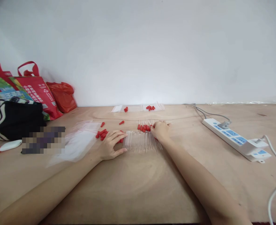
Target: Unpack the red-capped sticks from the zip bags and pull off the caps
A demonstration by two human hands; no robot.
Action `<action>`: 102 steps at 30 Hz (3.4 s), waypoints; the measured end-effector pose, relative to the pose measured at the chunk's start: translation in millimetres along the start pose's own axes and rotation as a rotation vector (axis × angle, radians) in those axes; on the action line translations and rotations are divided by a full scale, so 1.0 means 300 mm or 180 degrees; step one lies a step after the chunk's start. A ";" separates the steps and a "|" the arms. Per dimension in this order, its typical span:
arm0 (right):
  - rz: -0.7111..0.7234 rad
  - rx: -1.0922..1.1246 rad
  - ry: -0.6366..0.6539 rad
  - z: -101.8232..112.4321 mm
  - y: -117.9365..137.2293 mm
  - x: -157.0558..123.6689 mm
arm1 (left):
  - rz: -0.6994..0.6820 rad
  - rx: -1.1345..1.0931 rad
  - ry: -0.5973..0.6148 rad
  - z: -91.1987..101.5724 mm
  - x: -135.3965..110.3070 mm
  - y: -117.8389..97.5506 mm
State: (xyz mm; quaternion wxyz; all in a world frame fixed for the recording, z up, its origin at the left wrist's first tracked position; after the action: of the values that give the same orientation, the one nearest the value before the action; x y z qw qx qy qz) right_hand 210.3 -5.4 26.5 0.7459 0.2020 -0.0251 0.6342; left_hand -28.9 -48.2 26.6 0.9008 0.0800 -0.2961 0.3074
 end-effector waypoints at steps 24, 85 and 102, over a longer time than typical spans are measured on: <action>0.2625 0.1008 -0.1148 0.037 0.046 -0.312 | -0.0771 0.0757 -0.0688 -0.025 0.018 -0.134; 0.0493 0.0425 -0.0155 0.048 -0.061 -0.083 | 0.0003 -0.0257 -0.0069 -0.052 0.035 -0.067; 0.0148 -0.0148 0.0047 -0.017 0.088 -0.021 | -0.0167 -0.0166 0.0861 -0.036 0.039 -0.079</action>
State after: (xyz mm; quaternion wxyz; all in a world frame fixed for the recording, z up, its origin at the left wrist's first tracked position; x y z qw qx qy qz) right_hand 182.6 -6.7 27.1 0.7356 0.1793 -0.0390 0.6521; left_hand -2.1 -57.7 25.5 0.9420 0.0221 -0.1776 0.2840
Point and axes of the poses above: each hand's wrist, its own x-axis towards the middle knuckle, its own z-axis out of the back of the hand, y = z × x, the point moved 2 cm from there along x, towards the middle knuckle, and after that the axes turned 1 degree about z, right-handed, at the moved point
